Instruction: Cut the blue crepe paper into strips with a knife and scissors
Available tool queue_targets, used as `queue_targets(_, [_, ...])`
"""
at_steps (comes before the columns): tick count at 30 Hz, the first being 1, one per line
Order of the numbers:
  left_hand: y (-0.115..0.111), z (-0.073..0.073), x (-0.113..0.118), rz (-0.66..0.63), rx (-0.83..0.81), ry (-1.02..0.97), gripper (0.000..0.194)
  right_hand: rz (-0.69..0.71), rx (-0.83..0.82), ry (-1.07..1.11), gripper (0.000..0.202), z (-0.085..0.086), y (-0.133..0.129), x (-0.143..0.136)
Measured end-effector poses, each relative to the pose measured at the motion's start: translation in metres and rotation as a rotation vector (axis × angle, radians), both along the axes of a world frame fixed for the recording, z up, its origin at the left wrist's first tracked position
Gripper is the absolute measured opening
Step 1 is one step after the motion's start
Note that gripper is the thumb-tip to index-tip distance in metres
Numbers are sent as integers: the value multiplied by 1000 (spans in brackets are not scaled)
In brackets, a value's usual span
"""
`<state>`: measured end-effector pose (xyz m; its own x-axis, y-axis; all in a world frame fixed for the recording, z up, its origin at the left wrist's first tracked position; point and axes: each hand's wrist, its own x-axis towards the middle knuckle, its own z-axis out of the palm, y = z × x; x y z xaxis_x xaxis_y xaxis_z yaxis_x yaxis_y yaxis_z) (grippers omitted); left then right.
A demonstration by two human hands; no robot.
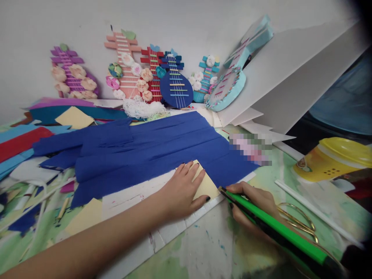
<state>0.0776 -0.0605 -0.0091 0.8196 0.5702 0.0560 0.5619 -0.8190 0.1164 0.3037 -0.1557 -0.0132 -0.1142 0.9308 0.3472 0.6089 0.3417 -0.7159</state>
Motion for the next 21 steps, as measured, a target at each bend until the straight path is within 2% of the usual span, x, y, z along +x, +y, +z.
queue_targets(8, [0,0,0,1,3,1,69,-46,31,1,15,-1,-3,-3])
queue_targets(21, [0,1,0,4,-13,8,71,-53,98,-131,17,4,-3,-3])
